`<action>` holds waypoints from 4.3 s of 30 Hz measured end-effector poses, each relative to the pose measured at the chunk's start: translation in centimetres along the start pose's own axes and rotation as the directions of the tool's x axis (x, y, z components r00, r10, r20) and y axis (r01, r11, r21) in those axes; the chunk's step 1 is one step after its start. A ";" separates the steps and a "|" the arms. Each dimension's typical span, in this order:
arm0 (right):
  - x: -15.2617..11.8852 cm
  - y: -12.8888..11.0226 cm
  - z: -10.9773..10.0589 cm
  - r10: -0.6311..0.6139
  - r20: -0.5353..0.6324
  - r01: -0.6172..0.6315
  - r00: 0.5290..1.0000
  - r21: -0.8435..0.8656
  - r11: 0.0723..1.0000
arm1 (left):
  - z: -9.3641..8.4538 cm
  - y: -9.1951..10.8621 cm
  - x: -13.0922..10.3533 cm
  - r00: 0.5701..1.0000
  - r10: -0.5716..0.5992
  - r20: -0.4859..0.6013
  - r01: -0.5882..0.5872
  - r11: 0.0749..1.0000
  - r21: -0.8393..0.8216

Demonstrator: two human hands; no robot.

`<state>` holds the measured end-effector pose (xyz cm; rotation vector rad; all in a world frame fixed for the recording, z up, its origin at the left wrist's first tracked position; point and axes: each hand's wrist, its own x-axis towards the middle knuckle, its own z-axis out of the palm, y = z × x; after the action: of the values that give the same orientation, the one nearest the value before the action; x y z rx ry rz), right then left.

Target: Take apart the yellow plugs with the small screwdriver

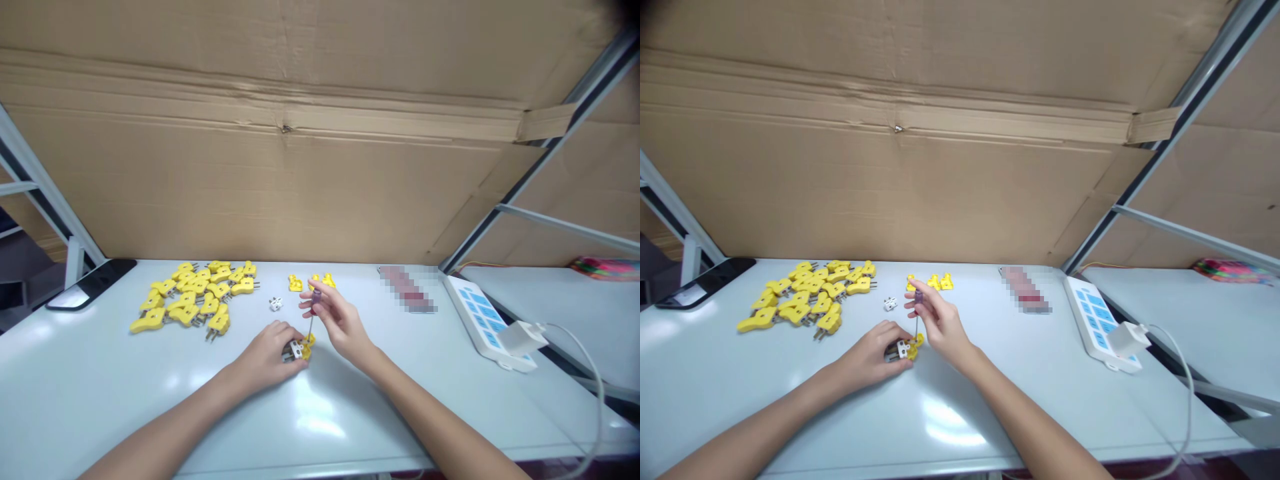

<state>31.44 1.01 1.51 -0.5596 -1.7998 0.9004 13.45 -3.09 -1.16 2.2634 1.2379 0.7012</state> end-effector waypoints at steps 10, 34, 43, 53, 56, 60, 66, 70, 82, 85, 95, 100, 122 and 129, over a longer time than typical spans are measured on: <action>-0.2 0.0 -0.1 0.033 0.017 -0.034 0.999 0.038 0.999 | 0.1 -0.1 0.1 1.000 0.003 0.007 -0.003 1.000 0.006; -0.5 -0.1 0.3 0.043 -0.129 -0.038 0.991 0.038 0.999 | -0.4 0.0 0.0 0.999 0.041 0.031 -0.042 0.999 0.022; 0.0 0.6 0.1 -0.129 -0.257 0.044 0.958 -0.311 0.949 | -0.9 0.6 -0.1 0.998 0.014 0.062 -0.017 0.999 0.049; -0.1 0.3 -0.1 0.028 -0.096 -0.032 0.995 -0.041 0.999 | -0.9 0.4 -0.1 0.998 0.031 0.063 -0.033 0.999 0.029; 0.0 0.2 -0.2 0.007 -0.119 -0.018 0.993 -0.086 0.996 | -1.0 0.7 -0.1 0.997 0.012 0.077 -0.015 0.999 0.036; 0.1 0.3 -0.1 -0.036 -0.250 -0.015 0.968 -0.202 0.979 | -1.1 0.9 -0.1 0.996 -0.005 0.090 0.002 0.999 0.041; 0.2 0.2 0.0 0.085 -0.126 -0.083 0.988 0.023 0.996 | -1.1 0.6 -0.1 0.996 0.016 0.091 -0.020 0.999 0.043; 0.2 0.1 -0.1 0.093 -0.099 -0.087 0.991 0.068 0.994 | -1.3 0.8 0.0 0.994 0.008 0.109 -0.012 0.999 0.045; 0.2 -0.5 -0.1 0.103 -0.132 -0.104 0.986 -0.001 0.995 | -1.2 0.3 -0.1 0.995 0.013 0.098 -0.014 1.000 0.012; 0.1 -0.5 -0.1 0.102 -0.085 -0.096 0.991 0.070 0.993 | -1.0 0.1 0.0 0.996 0.030 0.086 -0.032 0.999 0.014; 0.2 -0.2 -0.2 0.112 -0.159 -0.121 0.981 -0.047 0.992 | -1.1 0.2 -0.1 0.996 0.020 0.088 -0.020 1.000 0.001; 0.2 -0.5 -0.2 0.108 -0.110 -0.116 0.988 -0.061 0.991 | -1.1 0.2 0.0 0.996 0.034 0.086 -0.035 0.999 0.015; 0.2 -0.5 -0.4 0.111 -0.157 -0.127 0.981 -0.097 0.987 | -0.9 -0.3 0.0 0.995 0.059 0.081 -0.062 0.998 0.032; 0.1 -0.1 -0.4 0.118 -0.199 -0.114 0.973 0.032 0.993 | -0.9 -0.4 0.0 0.995 0.045 0.088 -0.046 0.999 0.013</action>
<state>31.75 1.16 1.79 -0.7227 -1.5872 0.9066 12.65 -2.70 -0.77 2.3150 1.1575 0.6043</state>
